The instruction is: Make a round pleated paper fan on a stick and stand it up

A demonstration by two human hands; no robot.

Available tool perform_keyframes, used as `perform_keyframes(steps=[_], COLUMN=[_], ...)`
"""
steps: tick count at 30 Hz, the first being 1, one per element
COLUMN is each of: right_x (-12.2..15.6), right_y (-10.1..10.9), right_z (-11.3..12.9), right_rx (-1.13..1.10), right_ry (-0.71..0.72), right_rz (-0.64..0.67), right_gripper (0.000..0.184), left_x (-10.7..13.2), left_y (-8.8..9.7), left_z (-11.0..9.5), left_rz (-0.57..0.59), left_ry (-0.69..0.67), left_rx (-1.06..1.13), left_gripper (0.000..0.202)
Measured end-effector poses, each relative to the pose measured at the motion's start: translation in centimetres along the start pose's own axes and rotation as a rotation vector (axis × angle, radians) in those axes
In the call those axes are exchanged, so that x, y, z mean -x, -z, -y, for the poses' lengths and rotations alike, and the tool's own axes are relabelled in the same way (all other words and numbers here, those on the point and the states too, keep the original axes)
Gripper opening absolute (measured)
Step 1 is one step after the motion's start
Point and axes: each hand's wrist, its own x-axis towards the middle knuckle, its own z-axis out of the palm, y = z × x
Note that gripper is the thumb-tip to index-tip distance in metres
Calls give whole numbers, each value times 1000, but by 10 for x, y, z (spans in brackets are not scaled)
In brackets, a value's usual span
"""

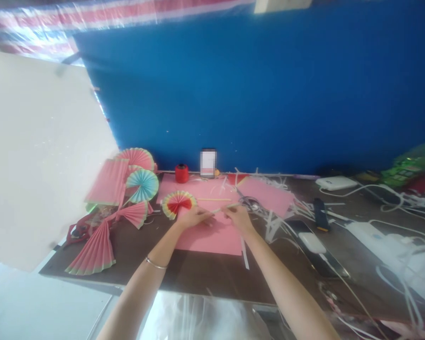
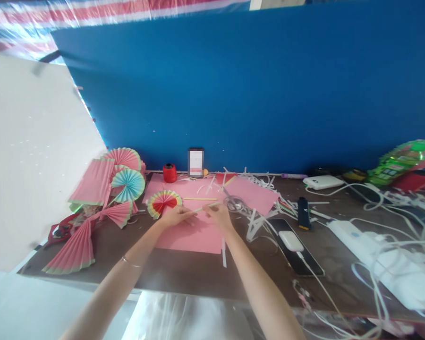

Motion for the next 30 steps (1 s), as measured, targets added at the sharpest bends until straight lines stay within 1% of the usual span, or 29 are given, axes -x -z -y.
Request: perform_keyframes(steps=[5,10,12,14,17,21,26,30], right_x=[-1,-1,-3,-5,-8,-10,-8,-5], right_y=[-1,-2,0,3,6,7,3,-2], right_z=[-3,-5,-9,-14,-19,-19,-15,-16], right_rx=[-47,-23,-68,-149,-292,-385,-379,-364], right_ry=[-37,-41,-50,-78,-134,-177,-224,-270], right_rz=[-73,-117,-145,-201,-277,-274,-226,-203], right_gripper=[40,43,43,42,42,42,41,38], left_x=[-5,-4,-3,-3,-4,-7,-7,-7], left_y=[-3,-2,1,3,2,-6,-11,-13], left_z=[3,4,5,8,10,10,10,9], left_rz=[-28,-29,-39,-67,-162,-269,-390,-425], left_ry=[-76,-76,-88,-124,-193,-209,-201,-209], left_rx=[22,-3,-18,-12,37,158,213,297], left_gripper=[48,47,44,41,44,39,28,26])
